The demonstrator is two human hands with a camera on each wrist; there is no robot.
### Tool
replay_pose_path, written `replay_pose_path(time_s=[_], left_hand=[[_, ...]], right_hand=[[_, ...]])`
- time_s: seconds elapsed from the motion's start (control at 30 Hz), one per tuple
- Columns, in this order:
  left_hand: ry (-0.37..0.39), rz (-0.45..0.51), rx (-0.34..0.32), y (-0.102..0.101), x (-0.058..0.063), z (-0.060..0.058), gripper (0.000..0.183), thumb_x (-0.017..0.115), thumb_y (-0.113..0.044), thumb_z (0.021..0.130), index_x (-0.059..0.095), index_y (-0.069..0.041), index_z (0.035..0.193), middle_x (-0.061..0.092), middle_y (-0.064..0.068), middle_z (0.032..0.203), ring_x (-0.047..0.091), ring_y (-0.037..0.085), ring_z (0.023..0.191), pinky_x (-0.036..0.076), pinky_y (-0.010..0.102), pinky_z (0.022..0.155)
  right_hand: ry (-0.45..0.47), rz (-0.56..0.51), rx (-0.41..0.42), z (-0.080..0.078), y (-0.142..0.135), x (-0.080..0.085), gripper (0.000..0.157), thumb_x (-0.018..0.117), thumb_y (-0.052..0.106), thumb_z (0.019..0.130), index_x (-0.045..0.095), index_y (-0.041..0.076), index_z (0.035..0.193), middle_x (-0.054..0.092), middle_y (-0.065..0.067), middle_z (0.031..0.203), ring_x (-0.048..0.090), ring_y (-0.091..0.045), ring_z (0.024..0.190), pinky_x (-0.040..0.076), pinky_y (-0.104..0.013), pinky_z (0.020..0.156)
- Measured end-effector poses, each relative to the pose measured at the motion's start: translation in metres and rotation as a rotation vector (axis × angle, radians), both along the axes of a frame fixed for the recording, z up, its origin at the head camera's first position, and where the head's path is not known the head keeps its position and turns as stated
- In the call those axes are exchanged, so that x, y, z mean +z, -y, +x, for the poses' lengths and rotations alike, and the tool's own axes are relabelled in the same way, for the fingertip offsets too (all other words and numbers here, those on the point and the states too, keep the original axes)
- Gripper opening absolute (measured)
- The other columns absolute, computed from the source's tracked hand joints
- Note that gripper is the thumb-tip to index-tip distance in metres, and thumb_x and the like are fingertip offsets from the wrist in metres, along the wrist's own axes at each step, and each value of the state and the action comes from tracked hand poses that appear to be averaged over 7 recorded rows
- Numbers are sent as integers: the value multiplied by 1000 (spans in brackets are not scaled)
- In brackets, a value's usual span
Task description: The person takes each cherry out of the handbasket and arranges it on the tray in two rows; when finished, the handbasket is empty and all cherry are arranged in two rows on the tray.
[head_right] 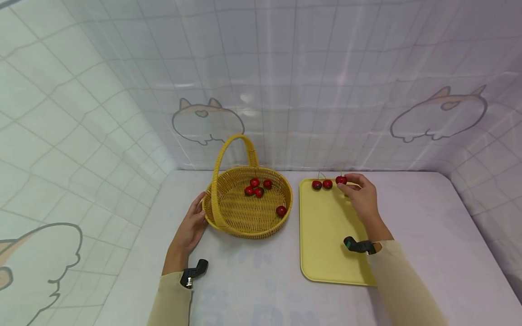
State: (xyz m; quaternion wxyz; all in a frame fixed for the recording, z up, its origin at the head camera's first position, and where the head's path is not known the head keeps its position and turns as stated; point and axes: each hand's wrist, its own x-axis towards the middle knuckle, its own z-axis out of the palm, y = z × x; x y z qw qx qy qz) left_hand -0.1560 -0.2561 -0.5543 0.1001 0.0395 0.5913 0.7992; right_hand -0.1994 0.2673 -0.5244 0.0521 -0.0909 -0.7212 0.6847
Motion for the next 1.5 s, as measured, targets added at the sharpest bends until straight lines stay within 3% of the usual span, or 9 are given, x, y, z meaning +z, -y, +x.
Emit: replay_pose_path(time_s=[0.2, 0.47, 0.63, 1.1, 1.5], left_hand=[[1, 19, -4, 1, -1, -1, 67, 55, -13, 104, 26, -27, 162, 16, -2, 171, 33, 11, 149, 40, 20, 110], [-4, 20, -11, 1, -1, 0, 67, 56, -15, 104, 25, -27, 163, 16, -2, 171, 35, 9, 147, 39, 20, 111], [-11, 18, -11, 1, 0, 0, 66, 54, -14, 105, 25, -26, 163, 16, -1, 171, 37, 9, 145, 40, 20, 110], [-4, 7, -9, 0, 3, 1, 66, 54, -14, 105, 25, -27, 163, 17, -2, 171, 37, 9, 146, 40, 20, 111], [7, 9, -1, 0, 4, 0, 66, 55, -14, 104, 26, -27, 162, 17, -3, 171, 34, 10, 148, 40, 19, 110]], right_hand=[[34, 112, -20, -3, 1, -8, 45, 77, 26, 92, 59, 6, 128, 61, 10, 111, 64, 1, 87, 55, -17, 66], [77, 131, -41, -7, -1, -15, 45, 77, 30, 92, 60, 10, 128, 60, 13, 110, 62, 0, 88, 52, -18, 63], [84, 197, -41, -7, -1, -18, 48, 76, 32, 92, 59, 8, 131, 60, 13, 109, 61, 0, 84, 52, -18, 64], [108, 374, -38, -8, 1, -24, 48, 75, 38, 93, 63, 11, 131, 63, -10, 131, 59, 2, 78, 53, -19, 63], [110, 443, -44, -9, 3, -24, 47, 73, 39, 94, 64, 11, 130, 66, -14, 132, 58, 4, 74, 52, -17, 63]])
